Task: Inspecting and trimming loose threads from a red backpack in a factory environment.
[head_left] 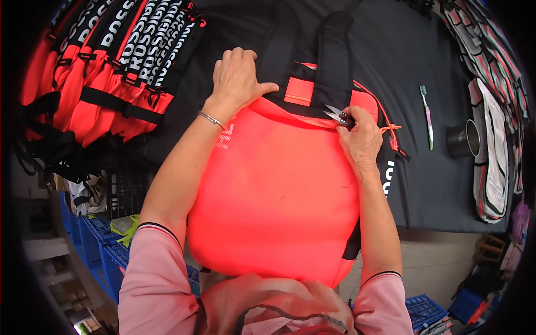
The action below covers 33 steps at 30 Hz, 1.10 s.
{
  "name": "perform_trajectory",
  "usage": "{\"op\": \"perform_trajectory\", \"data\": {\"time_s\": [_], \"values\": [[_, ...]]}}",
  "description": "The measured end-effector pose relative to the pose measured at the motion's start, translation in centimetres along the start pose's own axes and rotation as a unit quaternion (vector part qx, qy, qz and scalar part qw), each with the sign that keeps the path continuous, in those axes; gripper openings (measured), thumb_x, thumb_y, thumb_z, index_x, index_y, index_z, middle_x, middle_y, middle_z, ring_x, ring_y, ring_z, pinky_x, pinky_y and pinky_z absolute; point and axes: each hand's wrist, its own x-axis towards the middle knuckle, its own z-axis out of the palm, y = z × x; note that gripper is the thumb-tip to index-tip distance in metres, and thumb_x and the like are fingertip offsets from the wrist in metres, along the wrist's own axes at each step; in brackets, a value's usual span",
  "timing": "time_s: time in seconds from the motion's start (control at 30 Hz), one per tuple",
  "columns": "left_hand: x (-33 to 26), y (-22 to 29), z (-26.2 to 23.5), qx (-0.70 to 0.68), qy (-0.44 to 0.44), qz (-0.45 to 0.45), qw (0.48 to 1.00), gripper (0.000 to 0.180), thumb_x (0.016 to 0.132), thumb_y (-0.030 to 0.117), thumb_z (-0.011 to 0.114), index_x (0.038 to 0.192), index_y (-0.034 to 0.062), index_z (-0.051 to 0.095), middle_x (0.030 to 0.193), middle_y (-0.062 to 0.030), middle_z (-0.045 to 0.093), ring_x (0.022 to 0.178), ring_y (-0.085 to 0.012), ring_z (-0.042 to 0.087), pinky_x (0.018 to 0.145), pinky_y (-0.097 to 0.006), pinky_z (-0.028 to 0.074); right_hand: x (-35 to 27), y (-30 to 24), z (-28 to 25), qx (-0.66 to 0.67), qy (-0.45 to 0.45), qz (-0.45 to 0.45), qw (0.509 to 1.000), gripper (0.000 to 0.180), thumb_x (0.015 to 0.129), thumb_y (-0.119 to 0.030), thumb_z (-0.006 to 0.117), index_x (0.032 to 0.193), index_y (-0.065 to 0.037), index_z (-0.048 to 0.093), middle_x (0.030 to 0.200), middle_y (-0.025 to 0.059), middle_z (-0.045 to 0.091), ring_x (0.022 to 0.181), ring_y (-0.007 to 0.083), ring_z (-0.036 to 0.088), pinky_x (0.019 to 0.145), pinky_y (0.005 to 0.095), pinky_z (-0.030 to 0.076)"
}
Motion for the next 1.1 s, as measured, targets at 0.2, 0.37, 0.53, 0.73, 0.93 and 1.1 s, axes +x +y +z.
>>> {"op": "perform_trajectory", "data": {"time_s": [0.2,0.37,0.53,0.73,0.93,1.1], "values": [[0.3,0.9,0.8,-0.146,-0.020,0.039,0.988,0.064,0.070,0.040,0.085,0.106,-0.0070,0.060,0.109,-0.0231,0.062,0.101,-0.0380,0.061,0.085,-0.042,0.050,0.8,-0.7,-0.5,-0.024,-0.013,-0.006,1.000,0.027,0.072,-0.013,0.079,0.096,-0.009,0.066,0.084,0.0041,0.064,0.078,0.0243,0.062,0.068,0.0389,0.051],[1.5,-0.6,0.4,-0.344,-0.235,-0.045,0.908,0.063,0.076,0.040,0.080,0.105,-0.0110,0.058,0.089,-0.0181,0.067,0.092,-0.0291,0.065,0.081,-0.039,0.051,4.0,-4.9,-1.1,0.017,0.037,-0.154,0.987,0.031,0.078,-0.026,0.080,0.100,-0.008,0.068,0.081,0.0068,0.064,0.076,0.0250,0.061,0.069,0.0390,0.050],[1.2,-2.3,2.2,-0.579,-0.245,-0.140,0.765,0.044,0.088,0.032,0.071,0.104,-0.0069,0.060,0.102,-0.0126,0.065,0.095,-0.0172,0.063,0.081,-0.031,0.050,5.0,-5.7,1.4,0.082,0.007,-0.117,0.990,0.033,0.081,-0.033,0.078,0.097,-0.006,0.069,0.079,0.0087,0.064,0.070,0.0225,0.059,0.061,0.0371,0.049],[0.4,-1.7,2.4,-0.554,-0.196,-0.208,0.782,0.056,0.087,0.038,0.071,0.111,-0.0098,0.055,0.110,-0.0170,0.061,0.102,-0.0172,0.060,0.084,-0.029,0.049,4.4,-4.9,3.8,0.043,0.058,-0.234,0.970,0.027,0.076,-0.030,0.080,0.087,-0.009,0.067,0.073,-0.0003,0.063,0.065,0.0173,0.055,0.054,0.0313,0.047],[0.3,-2.1,3.3,-0.591,-0.168,-0.187,0.766,0.057,0.086,0.042,0.071,0.103,-0.0099,0.054,0.101,-0.0170,0.058,0.099,-0.0183,0.058,0.081,-0.031,0.050,5.2,-4.8,4.2,-0.007,0.061,-0.268,0.961,0.026,0.075,-0.029,0.080,0.085,-0.010,0.065,0.072,-0.0003,0.061,0.064,0.0181,0.055,0.055,0.0315,0.046],[1.0,-3.0,4.1,-0.589,-0.236,-0.170,0.754,0.059,0.086,0.042,0.071,0.102,-0.0108,0.052,0.095,-0.0162,0.058,0.095,-0.0201,0.060,0.080,-0.031,0.051,5.9,-5.1,3.9,-0.061,0.063,-0.308,0.947,0.026,0.074,-0.028,0.080,0.083,-0.011,0.063,0.069,-0.0009,0.057,0.065,0.0178,0.053,0.056,0.0315,0.046]]}}
